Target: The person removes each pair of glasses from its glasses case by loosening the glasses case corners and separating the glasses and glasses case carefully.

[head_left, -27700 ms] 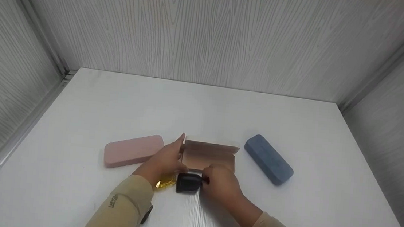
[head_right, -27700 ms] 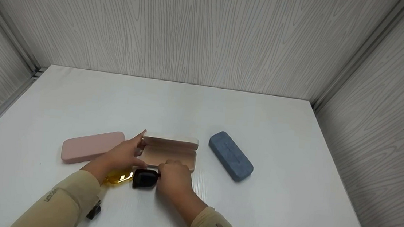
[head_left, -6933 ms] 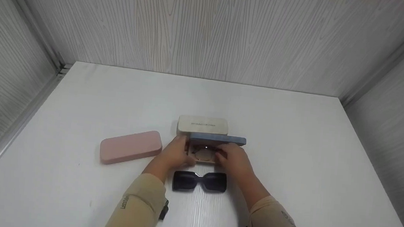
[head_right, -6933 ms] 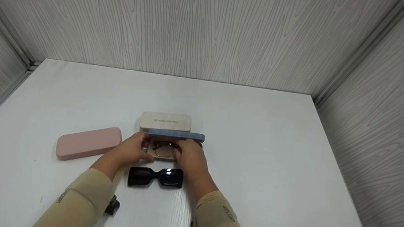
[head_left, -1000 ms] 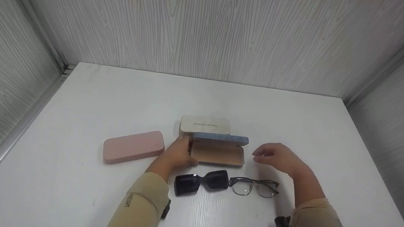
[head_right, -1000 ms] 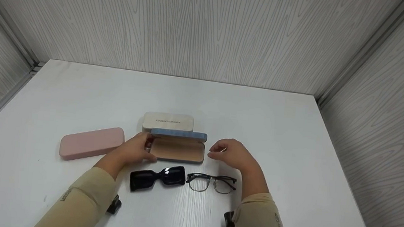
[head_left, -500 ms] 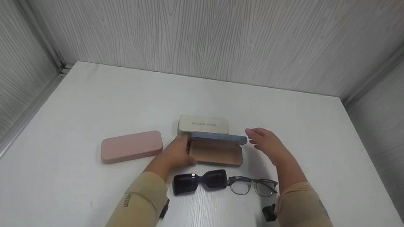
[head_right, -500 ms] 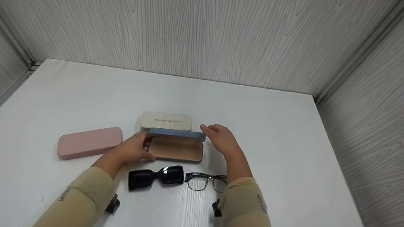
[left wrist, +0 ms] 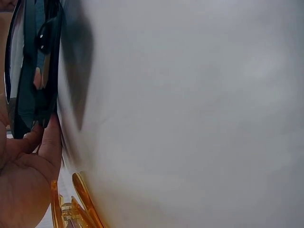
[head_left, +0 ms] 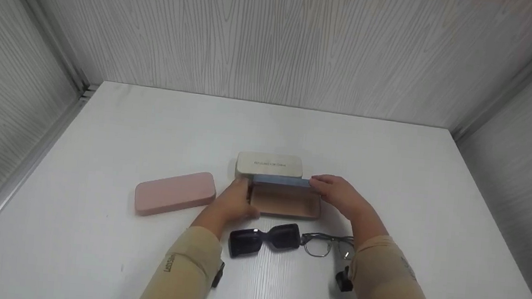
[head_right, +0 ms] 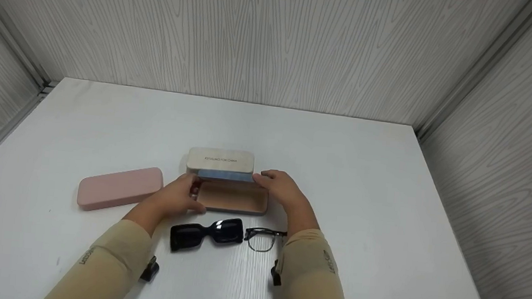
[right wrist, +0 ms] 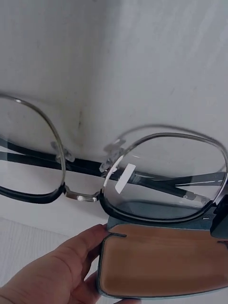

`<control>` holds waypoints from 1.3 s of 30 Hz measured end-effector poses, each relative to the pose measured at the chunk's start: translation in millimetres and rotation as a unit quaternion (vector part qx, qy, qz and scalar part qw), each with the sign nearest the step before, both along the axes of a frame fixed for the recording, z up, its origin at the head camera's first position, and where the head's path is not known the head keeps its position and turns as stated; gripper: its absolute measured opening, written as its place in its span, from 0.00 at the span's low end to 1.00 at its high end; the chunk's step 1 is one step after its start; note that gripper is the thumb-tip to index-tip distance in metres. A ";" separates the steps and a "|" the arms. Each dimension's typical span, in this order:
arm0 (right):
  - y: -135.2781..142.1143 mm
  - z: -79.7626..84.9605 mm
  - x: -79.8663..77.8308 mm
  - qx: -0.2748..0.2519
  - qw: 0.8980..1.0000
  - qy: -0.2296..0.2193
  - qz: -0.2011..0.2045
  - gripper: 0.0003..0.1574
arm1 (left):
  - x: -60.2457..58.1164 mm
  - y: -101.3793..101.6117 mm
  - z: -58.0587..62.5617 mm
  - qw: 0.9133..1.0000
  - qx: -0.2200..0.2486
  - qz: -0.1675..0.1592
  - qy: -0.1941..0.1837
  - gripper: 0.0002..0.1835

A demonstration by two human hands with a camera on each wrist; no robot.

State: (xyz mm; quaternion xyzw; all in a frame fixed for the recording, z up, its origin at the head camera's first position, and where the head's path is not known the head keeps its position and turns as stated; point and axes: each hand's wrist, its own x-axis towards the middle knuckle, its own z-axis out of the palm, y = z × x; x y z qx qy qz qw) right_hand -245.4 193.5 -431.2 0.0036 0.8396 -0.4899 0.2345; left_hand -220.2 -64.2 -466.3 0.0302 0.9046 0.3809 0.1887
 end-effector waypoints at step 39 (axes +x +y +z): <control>11.3 -17.5 6.0 0.098 0.992 0.067 0.045 0.42 | 0.7 -5.7 -1.5 0.999 0.014 -0.024 0.029 0.37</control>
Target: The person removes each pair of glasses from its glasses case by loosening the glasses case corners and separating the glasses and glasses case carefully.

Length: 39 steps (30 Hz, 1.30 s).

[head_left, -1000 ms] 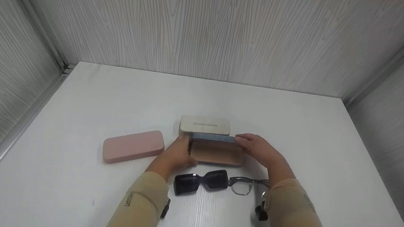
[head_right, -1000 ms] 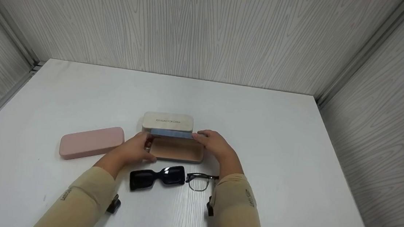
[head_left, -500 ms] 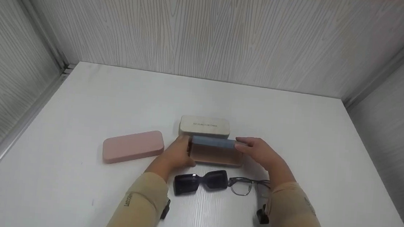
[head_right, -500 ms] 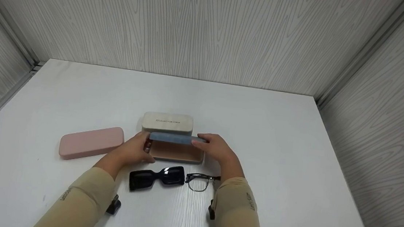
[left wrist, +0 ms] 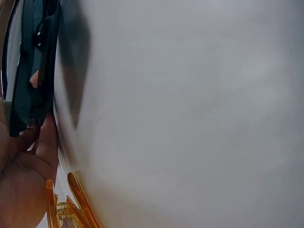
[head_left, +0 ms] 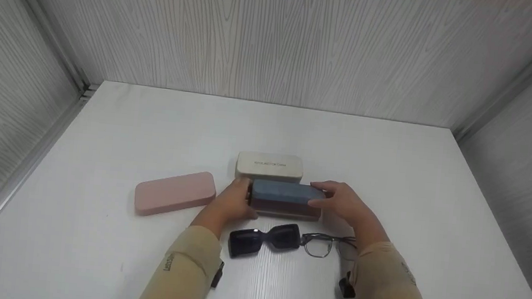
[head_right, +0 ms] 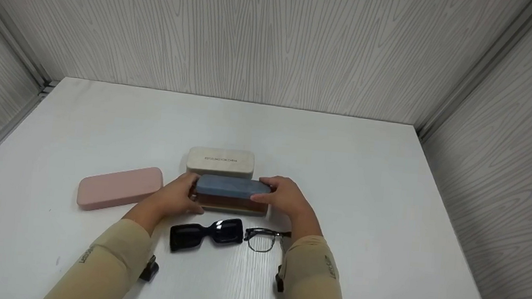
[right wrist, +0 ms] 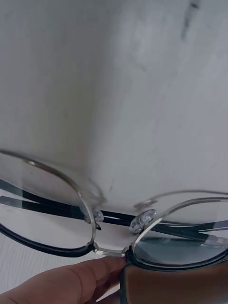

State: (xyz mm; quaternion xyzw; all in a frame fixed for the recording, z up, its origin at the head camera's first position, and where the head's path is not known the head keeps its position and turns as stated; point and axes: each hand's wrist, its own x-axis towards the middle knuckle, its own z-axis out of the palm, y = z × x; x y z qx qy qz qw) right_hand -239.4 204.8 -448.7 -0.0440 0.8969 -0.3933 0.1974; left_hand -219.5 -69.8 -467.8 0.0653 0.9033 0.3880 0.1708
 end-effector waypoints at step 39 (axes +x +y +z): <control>-0.6 -18.6 20.8 0.032 0.998 0.056 0.015 0.54 | -2.6 2.7 3.4 1.000 0.003 -0.001 -0.028 0.42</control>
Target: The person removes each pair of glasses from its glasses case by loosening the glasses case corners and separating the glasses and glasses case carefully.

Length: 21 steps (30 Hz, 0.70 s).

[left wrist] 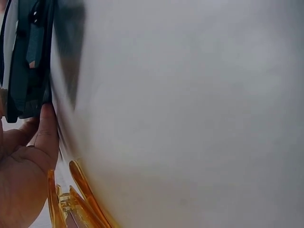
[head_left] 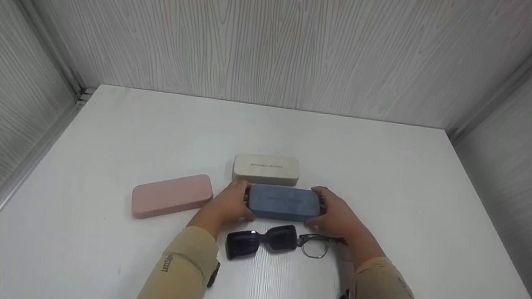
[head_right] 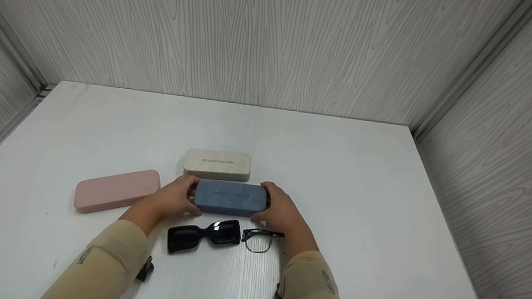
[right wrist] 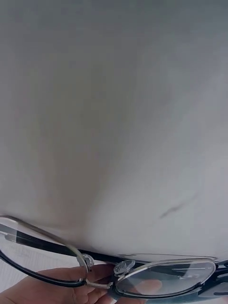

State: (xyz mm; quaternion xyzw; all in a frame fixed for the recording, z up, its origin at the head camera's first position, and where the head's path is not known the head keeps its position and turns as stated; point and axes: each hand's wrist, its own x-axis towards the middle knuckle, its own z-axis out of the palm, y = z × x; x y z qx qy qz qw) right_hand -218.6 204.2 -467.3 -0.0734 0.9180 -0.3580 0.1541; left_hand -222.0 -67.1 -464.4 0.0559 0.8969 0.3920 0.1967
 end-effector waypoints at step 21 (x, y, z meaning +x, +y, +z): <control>21.2 22.5 -9.9 -0.056 0.998 -0.005 -0.006 0.49 | -10.1 14.4 16.4 0.998 0.028 -0.003 0.051 0.41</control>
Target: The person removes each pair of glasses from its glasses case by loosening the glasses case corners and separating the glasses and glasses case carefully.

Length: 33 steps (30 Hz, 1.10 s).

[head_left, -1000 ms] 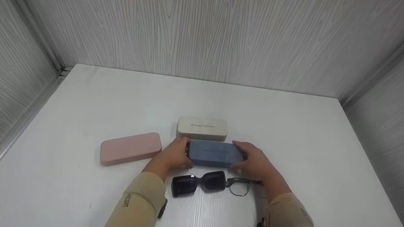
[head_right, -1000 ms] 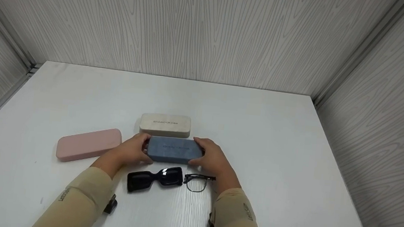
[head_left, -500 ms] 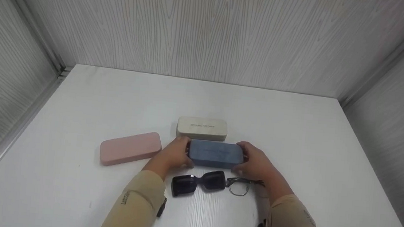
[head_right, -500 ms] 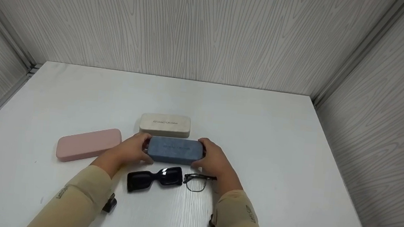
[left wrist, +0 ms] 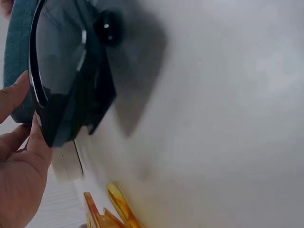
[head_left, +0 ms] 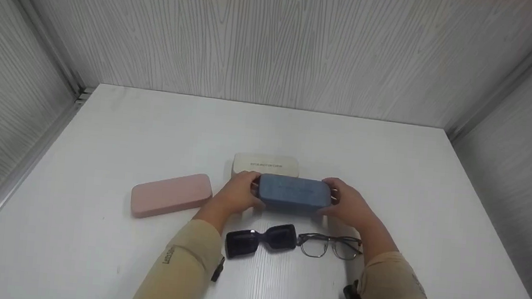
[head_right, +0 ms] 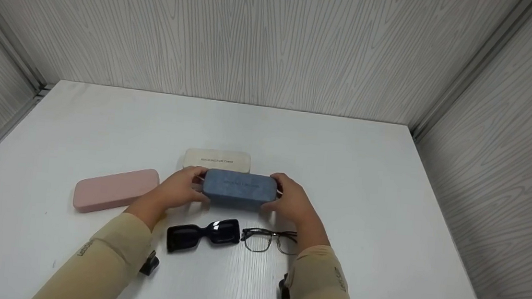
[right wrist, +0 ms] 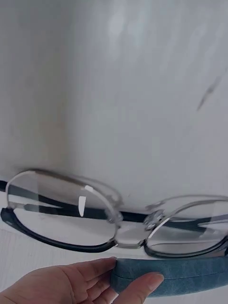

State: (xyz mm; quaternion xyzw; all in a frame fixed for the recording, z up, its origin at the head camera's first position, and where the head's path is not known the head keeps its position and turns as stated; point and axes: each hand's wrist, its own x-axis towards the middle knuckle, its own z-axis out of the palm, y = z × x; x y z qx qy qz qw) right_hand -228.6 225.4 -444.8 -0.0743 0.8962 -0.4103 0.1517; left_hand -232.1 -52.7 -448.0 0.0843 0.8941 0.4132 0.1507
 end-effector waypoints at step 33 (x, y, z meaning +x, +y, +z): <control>90.4 -1.9 11.5 -0.002 0.993 -0.054 -0.105 0.53 | 3.2 108.3 1.9 0.998 0.043 0.045 0.021 0.30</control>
